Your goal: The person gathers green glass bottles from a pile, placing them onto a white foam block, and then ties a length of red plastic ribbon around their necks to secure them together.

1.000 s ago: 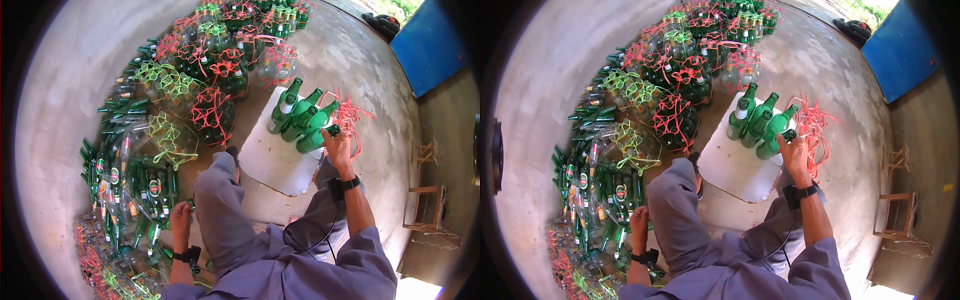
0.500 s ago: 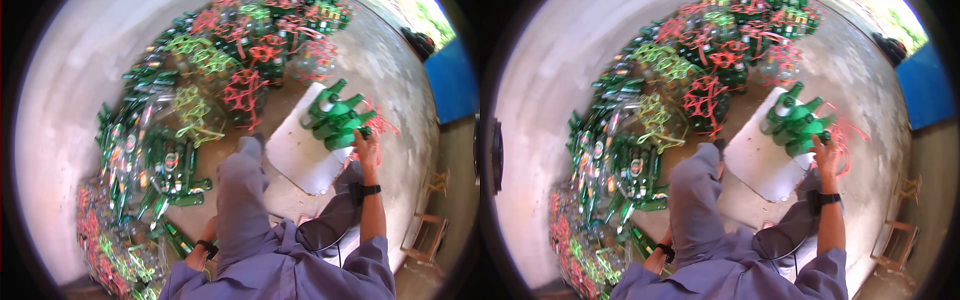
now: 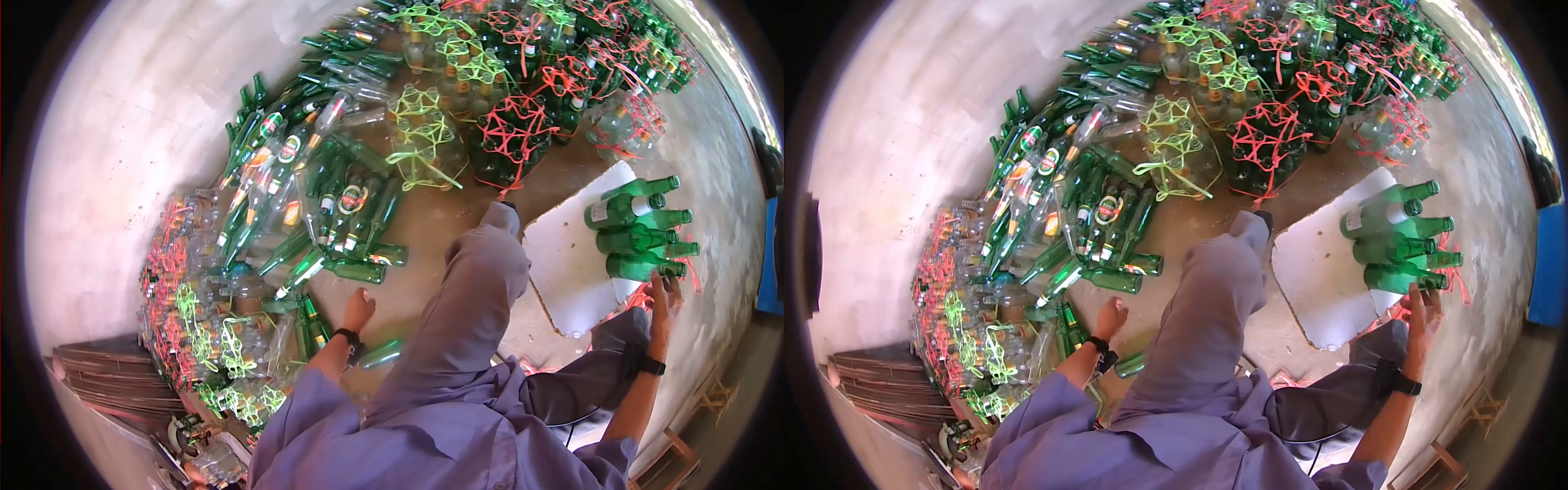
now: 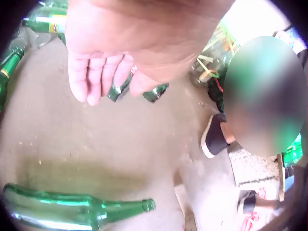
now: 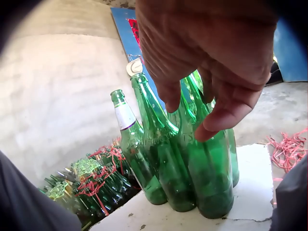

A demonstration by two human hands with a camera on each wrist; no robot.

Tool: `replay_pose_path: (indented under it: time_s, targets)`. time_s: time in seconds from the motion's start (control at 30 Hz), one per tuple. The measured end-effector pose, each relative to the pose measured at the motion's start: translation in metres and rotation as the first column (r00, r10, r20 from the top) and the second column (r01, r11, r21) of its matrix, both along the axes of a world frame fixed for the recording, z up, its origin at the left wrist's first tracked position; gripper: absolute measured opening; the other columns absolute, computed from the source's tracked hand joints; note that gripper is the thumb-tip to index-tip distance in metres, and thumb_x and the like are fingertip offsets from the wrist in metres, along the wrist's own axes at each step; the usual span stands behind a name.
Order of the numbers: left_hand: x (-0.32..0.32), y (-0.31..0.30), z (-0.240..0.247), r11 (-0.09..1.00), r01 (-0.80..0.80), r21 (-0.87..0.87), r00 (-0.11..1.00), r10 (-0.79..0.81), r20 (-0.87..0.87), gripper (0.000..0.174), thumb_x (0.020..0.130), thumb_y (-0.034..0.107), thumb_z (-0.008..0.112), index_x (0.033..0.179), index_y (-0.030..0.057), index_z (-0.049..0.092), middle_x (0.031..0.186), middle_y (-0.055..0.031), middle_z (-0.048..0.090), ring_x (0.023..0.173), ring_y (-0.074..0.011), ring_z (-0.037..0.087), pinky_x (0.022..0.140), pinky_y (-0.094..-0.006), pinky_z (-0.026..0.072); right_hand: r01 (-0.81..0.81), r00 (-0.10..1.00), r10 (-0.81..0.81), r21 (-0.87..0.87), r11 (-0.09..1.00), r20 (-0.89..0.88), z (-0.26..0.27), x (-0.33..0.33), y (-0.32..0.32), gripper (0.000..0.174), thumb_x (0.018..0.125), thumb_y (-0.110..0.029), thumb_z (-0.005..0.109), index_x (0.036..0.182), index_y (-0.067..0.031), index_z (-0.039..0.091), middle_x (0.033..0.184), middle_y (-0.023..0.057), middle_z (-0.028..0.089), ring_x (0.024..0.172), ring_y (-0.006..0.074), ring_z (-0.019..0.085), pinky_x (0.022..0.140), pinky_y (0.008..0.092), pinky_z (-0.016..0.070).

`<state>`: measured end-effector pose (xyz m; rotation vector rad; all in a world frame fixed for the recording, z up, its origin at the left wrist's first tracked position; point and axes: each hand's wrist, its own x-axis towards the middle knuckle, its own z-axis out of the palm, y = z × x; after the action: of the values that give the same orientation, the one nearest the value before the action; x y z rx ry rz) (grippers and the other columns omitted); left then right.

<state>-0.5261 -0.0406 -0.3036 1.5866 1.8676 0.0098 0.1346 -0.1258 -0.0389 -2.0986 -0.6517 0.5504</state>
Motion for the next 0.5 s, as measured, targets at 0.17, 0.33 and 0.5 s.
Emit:
replay_pose_path:
  time_s: [0.17, 0.33, 0.5]
  targets:
    - [0.001, 0.049, 0.004, 0.981, -0.068, 0.181, 0.996, 0.078, -0.050, 0.047, 0.083, 0.023, 0.067, 0.121, -0.0034, 0.056, 0.114, -0.0294, 0.065, 0.107, -0.0455, 0.062, 0.091, -0.0521, 0.0503, 0.013, 1.000, -0.014, -0.179, 0.984, -0.001, -0.012, 0.018, -0.013, 0.077, 0.089, -0.049, 0.069, 0.144, 0.0018, 0.048, 0.128, 0.0169, 0.065, 0.087, 0.0191, 0.071, 0.063, 0.0288, 0.0533]
    - [0.012, 0.089, -0.009, 0.959, -0.039, 0.279, 0.999, 0.034, 0.022, 0.053, 0.083, 0.022, 0.069, 0.125, -0.0051, 0.053, 0.118, -0.0321, 0.062, 0.111, -0.0458, 0.060, 0.093, -0.0517, 0.0492, 0.016, 1.000, -0.017, -0.133, 0.991, -0.005, -0.013, 0.014, -0.017, 0.076, 0.092, -0.048, 0.066, 0.146, 0.0022, 0.046, 0.133, 0.0190, 0.062, 0.085, 0.0186, 0.071, 0.062, 0.0283, 0.0530]
    - [0.024, 0.110, -0.027, 0.995, -0.099, 0.033, 0.995, 0.098, 0.020, 0.059, 0.084, 0.022, 0.069, 0.130, -0.0055, 0.048, 0.119, -0.0351, 0.061, 0.112, -0.0462, 0.061, 0.094, -0.0515, 0.0493, 0.016, 1.000, -0.018, -0.184, 0.983, -0.009, -0.018, 0.020, -0.024, 0.074, 0.094, -0.047, 0.063, 0.147, 0.0015, 0.045, 0.134, 0.0197, 0.061, 0.083, 0.0170, 0.070, 0.061, 0.0267, 0.0520]
